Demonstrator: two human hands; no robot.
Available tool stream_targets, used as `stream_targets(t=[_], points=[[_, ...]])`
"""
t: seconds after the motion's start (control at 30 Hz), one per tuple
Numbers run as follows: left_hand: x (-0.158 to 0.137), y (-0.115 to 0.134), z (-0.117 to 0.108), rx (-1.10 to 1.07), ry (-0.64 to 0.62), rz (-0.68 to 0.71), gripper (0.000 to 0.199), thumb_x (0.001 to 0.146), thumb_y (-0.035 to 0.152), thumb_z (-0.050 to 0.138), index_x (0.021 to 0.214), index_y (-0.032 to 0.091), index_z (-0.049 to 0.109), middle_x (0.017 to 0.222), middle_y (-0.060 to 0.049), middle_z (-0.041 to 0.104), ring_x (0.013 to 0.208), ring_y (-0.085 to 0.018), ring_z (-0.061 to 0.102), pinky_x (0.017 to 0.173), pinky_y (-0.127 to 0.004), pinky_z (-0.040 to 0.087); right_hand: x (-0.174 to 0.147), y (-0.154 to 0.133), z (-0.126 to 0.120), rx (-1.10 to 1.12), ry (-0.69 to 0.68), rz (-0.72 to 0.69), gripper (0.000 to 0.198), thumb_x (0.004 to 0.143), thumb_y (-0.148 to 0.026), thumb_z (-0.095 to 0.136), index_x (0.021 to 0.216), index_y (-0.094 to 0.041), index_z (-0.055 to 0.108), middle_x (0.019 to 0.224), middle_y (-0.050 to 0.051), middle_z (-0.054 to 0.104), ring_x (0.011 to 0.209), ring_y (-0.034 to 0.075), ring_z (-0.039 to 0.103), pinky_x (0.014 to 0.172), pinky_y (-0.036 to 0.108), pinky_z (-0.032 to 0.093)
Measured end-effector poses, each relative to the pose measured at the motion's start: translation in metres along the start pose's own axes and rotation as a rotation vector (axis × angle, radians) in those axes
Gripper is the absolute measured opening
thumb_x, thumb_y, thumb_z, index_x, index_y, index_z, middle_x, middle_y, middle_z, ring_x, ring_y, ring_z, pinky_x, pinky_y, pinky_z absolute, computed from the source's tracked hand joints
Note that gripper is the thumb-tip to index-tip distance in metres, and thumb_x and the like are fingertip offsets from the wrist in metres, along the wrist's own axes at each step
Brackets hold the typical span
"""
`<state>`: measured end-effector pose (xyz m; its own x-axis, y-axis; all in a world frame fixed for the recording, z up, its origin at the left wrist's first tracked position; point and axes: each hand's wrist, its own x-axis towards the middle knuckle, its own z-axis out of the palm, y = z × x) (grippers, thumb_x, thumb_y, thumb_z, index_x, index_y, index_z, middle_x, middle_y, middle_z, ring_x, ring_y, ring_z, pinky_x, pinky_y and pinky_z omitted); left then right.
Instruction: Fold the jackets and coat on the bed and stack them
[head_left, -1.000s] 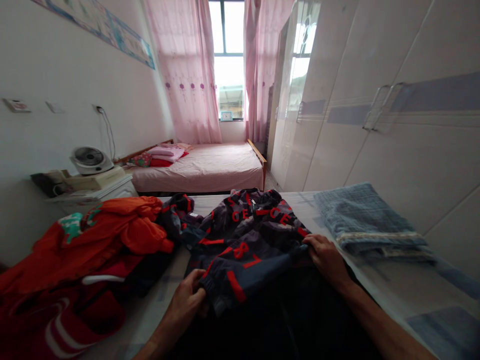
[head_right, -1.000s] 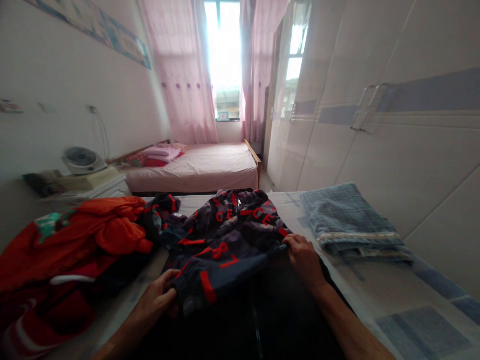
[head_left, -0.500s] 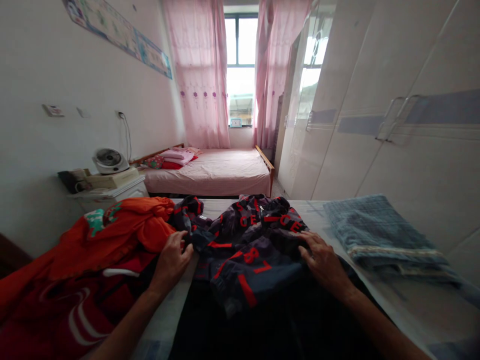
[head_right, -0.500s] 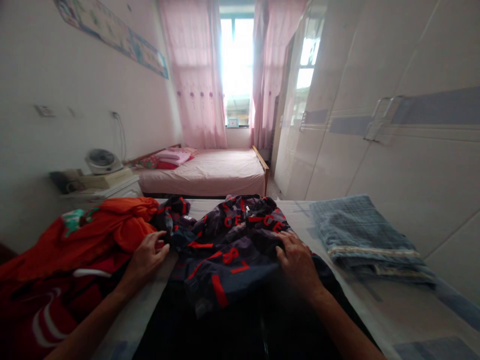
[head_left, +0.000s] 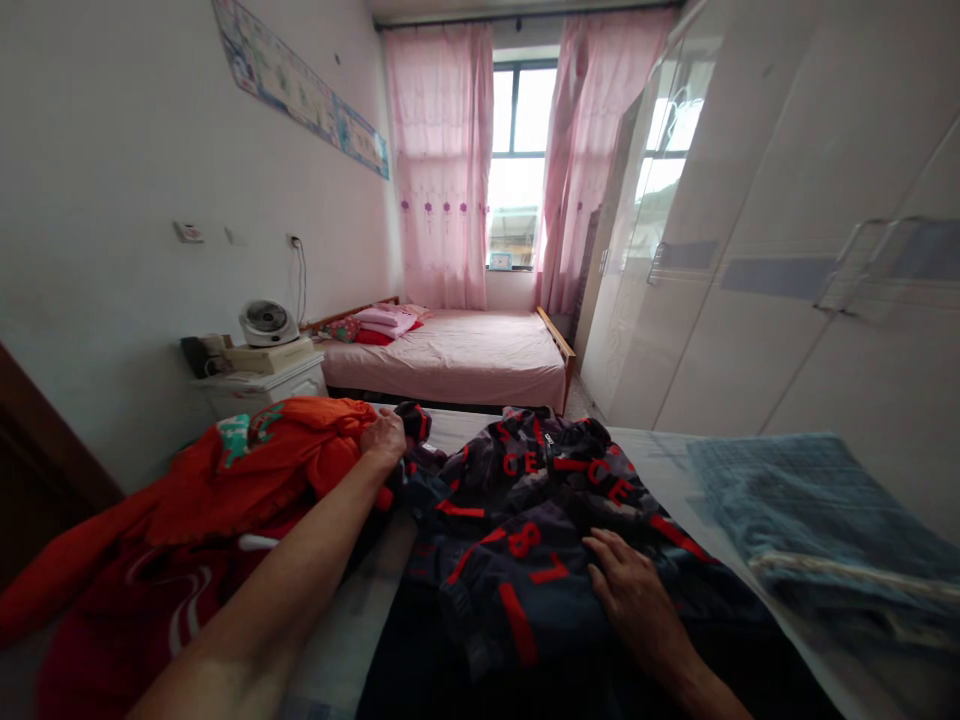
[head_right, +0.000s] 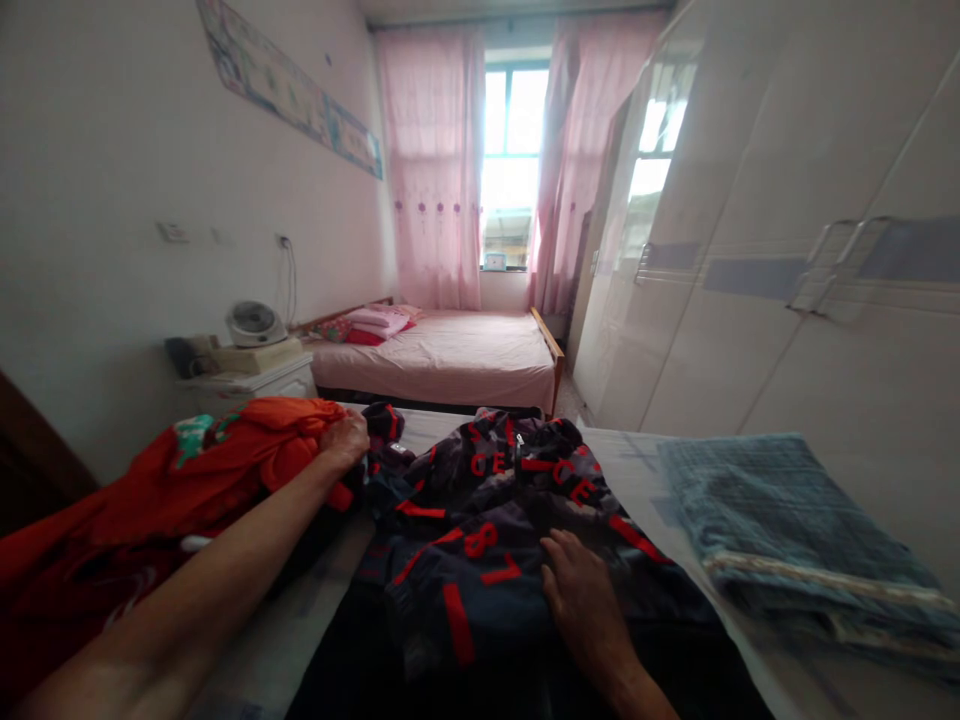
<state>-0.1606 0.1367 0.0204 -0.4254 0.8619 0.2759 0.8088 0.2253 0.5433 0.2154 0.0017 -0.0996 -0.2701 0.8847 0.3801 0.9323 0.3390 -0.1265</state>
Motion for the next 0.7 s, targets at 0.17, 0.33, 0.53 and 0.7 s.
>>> stream_targets(t=[0.17, 0.33, 0.53, 0.7], points=[[-0.021, 0.01, -0.023, -0.267, 0.043, 0.084, 0.025, 0.092, 0.03, 0.045, 0.109, 0.014, 0.055, 0.098, -0.005, 0.062, 0.082, -0.015, 0.061, 0.071, -0.031, 0.051, 0.0, -0.002, 0.001, 0.016, -0.007, 0.008, 0.036, 0.087, -0.026, 0.04, 0.116, -0.018, 0.059, 0.127, 0.009, 0.056, 0.121, 0.022, 0.048, 0.1, 0.04, 0.038], [-0.115, 0.016, -0.041, -0.486, -0.1, 0.451, 0.022, 0.086, 0.026, 0.044, 0.102, 0.019, 0.058, 0.093, 0.0, 0.064, 0.086, -0.014, 0.06, 0.076, -0.023, 0.048, 0.002, -0.003, -0.003, 0.149, -0.023, 0.059, 0.036, 0.084, -0.027, 0.041, 0.114, -0.019, 0.061, 0.127, 0.01, 0.056, 0.122, 0.025, 0.047, 0.101, 0.044, 0.037], [-0.197, -0.014, -0.03, -0.327, -0.497, 0.966, 0.037, 0.078, 0.004, 0.044, 0.103, 0.024, 0.063, 0.119, -0.004, 0.059, 0.112, -0.017, 0.052, 0.096, -0.029, 0.041, 0.011, -0.002, -0.023, 0.497, -0.057, 0.244, 0.046, 0.072, -0.023, 0.039, 0.113, -0.017, 0.06, 0.119, 0.01, 0.062, 0.112, 0.022, 0.056, 0.099, 0.037, 0.042], [-0.176, -0.026, -0.021, -0.355, -0.373, 0.766, 0.029, 0.083, 0.01, 0.041, 0.097, 0.021, 0.064, 0.111, -0.006, 0.062, 0.105, -0.016, 0.057, 0.092, -0.028, 0.044, 0.009, 0.006, -0.067, 0.981, -0.224, 0.532, 0.045, 0.075, -0.043, 0.044, 0.109, -0.016, 0.059, 0.104, 0.01, 0.068, 0.096, 0.024, 0.064, 0.083, 0.035, 0.052]])
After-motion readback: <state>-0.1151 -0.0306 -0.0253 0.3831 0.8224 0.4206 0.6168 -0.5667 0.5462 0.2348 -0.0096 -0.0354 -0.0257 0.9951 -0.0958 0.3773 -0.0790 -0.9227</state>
